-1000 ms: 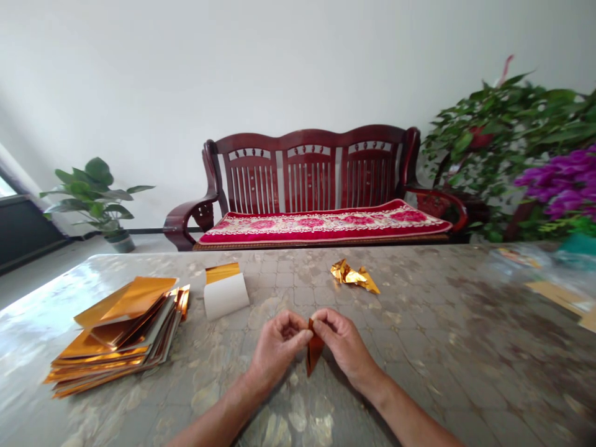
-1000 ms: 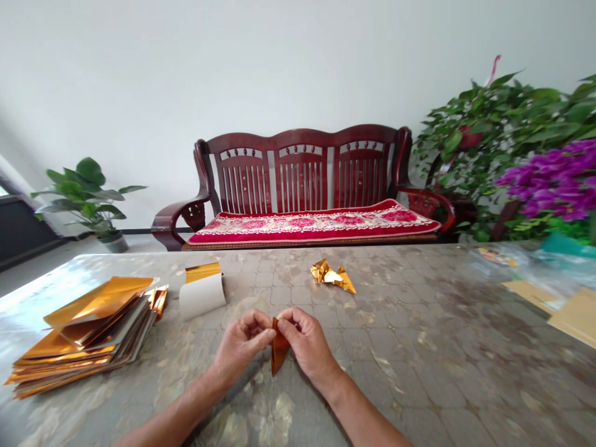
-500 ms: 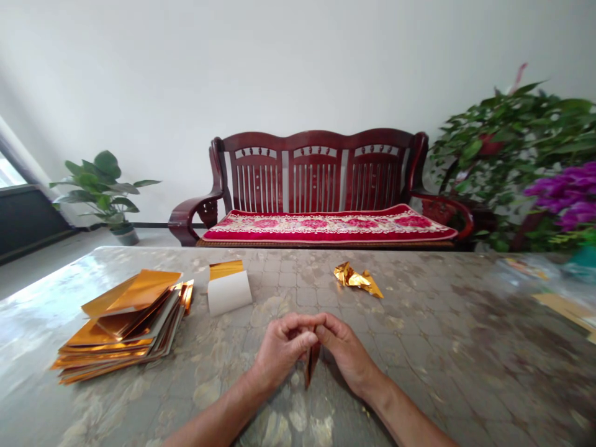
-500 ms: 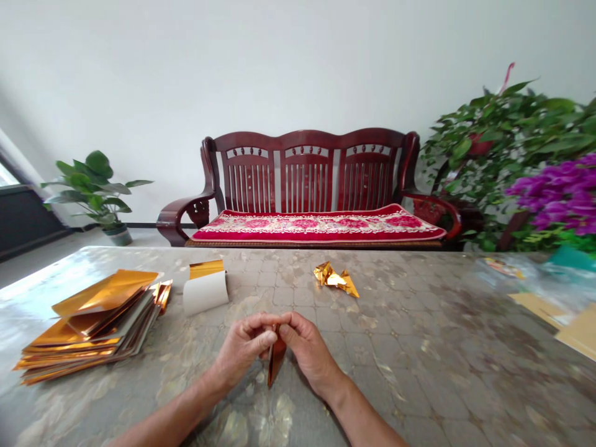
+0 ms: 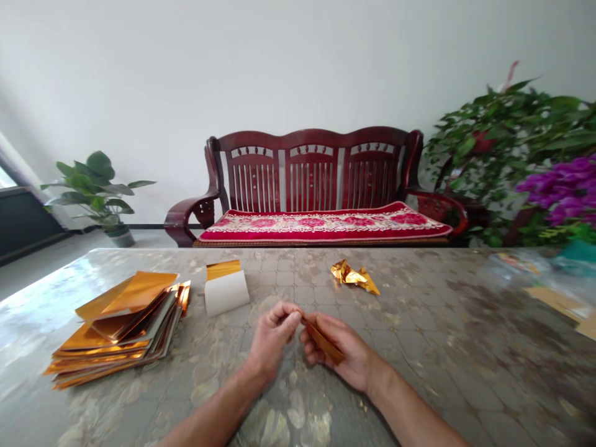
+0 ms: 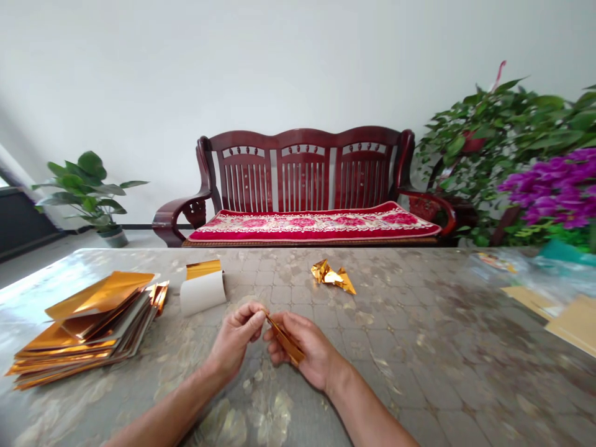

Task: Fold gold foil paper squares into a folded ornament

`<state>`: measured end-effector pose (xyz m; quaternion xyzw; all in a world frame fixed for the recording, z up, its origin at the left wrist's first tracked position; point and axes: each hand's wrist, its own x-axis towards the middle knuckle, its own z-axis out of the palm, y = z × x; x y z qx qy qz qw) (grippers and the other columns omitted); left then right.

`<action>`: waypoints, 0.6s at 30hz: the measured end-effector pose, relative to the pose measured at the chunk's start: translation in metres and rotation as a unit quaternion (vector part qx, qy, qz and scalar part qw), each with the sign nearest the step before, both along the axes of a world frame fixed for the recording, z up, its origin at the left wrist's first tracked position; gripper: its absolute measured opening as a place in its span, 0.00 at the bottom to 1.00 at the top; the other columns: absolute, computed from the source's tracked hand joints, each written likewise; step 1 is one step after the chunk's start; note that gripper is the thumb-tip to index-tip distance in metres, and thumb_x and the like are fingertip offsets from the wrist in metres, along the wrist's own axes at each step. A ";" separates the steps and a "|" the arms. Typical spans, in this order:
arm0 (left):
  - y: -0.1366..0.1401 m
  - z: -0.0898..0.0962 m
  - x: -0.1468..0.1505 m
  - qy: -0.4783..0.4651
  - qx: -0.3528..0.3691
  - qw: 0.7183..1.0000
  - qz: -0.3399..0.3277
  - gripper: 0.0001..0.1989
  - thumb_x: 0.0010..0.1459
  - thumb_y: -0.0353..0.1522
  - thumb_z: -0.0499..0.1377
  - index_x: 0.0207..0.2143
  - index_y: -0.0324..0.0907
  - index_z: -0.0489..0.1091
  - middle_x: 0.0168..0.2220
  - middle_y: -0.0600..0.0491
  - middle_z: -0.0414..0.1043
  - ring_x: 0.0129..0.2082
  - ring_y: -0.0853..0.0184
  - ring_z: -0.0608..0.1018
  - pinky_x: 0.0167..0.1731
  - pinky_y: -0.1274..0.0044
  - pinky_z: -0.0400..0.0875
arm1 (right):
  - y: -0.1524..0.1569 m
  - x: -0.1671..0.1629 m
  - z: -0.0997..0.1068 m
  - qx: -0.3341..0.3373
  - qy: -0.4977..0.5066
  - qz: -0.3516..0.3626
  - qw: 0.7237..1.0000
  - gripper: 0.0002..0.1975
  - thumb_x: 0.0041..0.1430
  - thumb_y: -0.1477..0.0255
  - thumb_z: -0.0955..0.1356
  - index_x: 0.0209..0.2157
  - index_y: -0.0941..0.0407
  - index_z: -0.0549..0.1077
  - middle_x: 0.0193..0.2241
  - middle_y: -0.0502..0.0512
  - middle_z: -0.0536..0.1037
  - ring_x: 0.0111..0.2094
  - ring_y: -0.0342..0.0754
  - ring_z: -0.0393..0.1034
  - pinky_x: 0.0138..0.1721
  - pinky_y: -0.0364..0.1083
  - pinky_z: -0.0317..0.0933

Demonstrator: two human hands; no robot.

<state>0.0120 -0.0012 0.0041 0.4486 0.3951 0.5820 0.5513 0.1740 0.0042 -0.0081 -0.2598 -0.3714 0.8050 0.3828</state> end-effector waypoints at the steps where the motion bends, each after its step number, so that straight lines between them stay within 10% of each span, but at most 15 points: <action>1: 0.002 -0.002 -0.001 -0.032 -0.017 0.999 0.033 0.18 0.49 0.44 0.69 0.29 0.38 0.72 0.17 0.61 0.65 0.17 0.79 0.65 0.19 0.87 0.60 | 0.001 0.001 0.000 -0.014 0.005 -0.002 1.000 0.16 0.61 0.61 0.68 0.44 0.58 0.75 0.34 0.56 0.79 0.29 0.44 0.74 0.31 0.43 0.66; 9: 0.011 -0.005 -0.008 -0.230 -0.092 0.965 0.084 0.17 0.43 0.33 0.74 0.32 0.38 0.71 0.31 0.56 0.74 0.26 0.77 0.76 0.27 0.87 0.75 | -0.005 -0.010 -0.001 0.079 -0.044 -0.168 0.982 0.23 0.45 0.78 0.70 0.46 0.54 0.72 0.46 0.54 0.78 0.40 0.46 0.73 0.38 0.44 0.66; 18: 0.006 -0.010 -0.005 -0.306 -0.098 0.947 0.016 0.10 0.52 0.27 0.69 0.35 0.38 0.71 0.35 0.53 0.75 0.30 0.74 0.79 0.33 0.83 0.78 | -0.009 -0.019 0.000 0.273 -0.157 -0.319 0.894 0.11 0.52 0.70 0.73 0.38 0.54 0.73 0.34 0.52 0.77 0.36 0.47 0.72 0.38 0.44 0.66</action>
